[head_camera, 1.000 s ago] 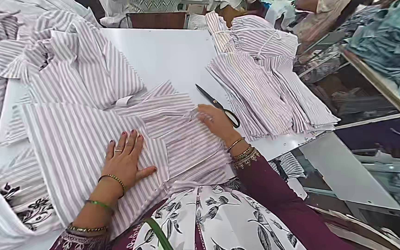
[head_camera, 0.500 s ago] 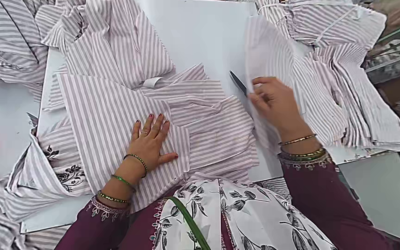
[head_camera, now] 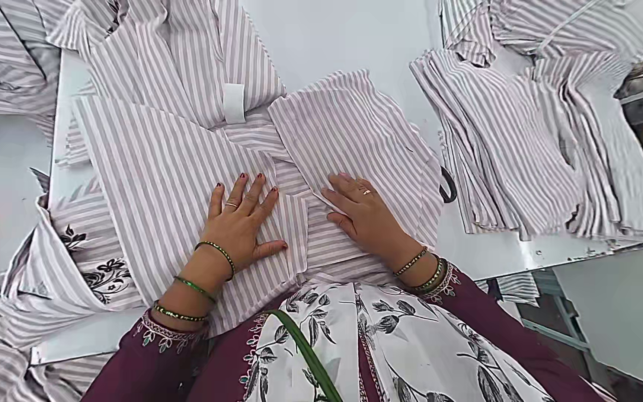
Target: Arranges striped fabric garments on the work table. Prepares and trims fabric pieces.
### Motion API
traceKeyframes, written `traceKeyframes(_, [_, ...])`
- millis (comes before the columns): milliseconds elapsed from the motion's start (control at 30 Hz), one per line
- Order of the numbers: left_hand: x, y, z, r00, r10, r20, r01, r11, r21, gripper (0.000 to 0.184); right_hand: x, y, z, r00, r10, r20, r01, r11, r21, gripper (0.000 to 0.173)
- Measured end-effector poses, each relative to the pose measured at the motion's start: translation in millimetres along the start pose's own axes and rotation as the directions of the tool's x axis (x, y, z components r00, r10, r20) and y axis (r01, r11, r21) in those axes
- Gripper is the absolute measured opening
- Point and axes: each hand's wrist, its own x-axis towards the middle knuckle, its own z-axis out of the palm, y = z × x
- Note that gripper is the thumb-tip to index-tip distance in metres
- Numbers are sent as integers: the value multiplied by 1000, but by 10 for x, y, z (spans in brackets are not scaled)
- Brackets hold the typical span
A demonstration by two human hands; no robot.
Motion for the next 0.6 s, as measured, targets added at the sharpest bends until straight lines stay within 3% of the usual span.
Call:
traceKeyframes(100, [0, 0, -10, 1000, -6, 10, 6, 1000, -10, 100, 97, 17, -278, 990, 27, -136, -30, 999, -15, 22])
traceKeyframes(200, [-3, -2, -9, 1000, 6, 0, -6, 1000, -7, 101, 193, -107, -577, 989, -32, -141, 27, 999, -36, 25])
traceKeyframes(333, [6, 1, -35, 1000, 3, 22, -3, 1000, 0, 103, 243, -333, -510, 975, -91, 205, 82, 995, 54, 35])
traceKeyframes(367, [3, 0, -32, 999, 29, 18, -29, 999, -18, 101, 260, -364, -417, 970, -88, 228, 76, 995, 61, 37])
traceKeyframes(467, [-30, 39, 101, 951, 289, -112, -302, 946, -117, 75, 304, -369, -59, 989, -89, 118, 87, 996, 28, 41])
traceKeyframes(533, [-38, 132, 114, 890, 451, -74, -457, 873, -171, 61, 290, -337, 123, 987, -76, 143, 73, 997, 23, 48])
traceKeyframes(600, [-56, 138, 93, 858, 513, -30, -507, 837, -207, 58, 242, -273, 204, 986, -84, 142, 83, 996, 13, 57])
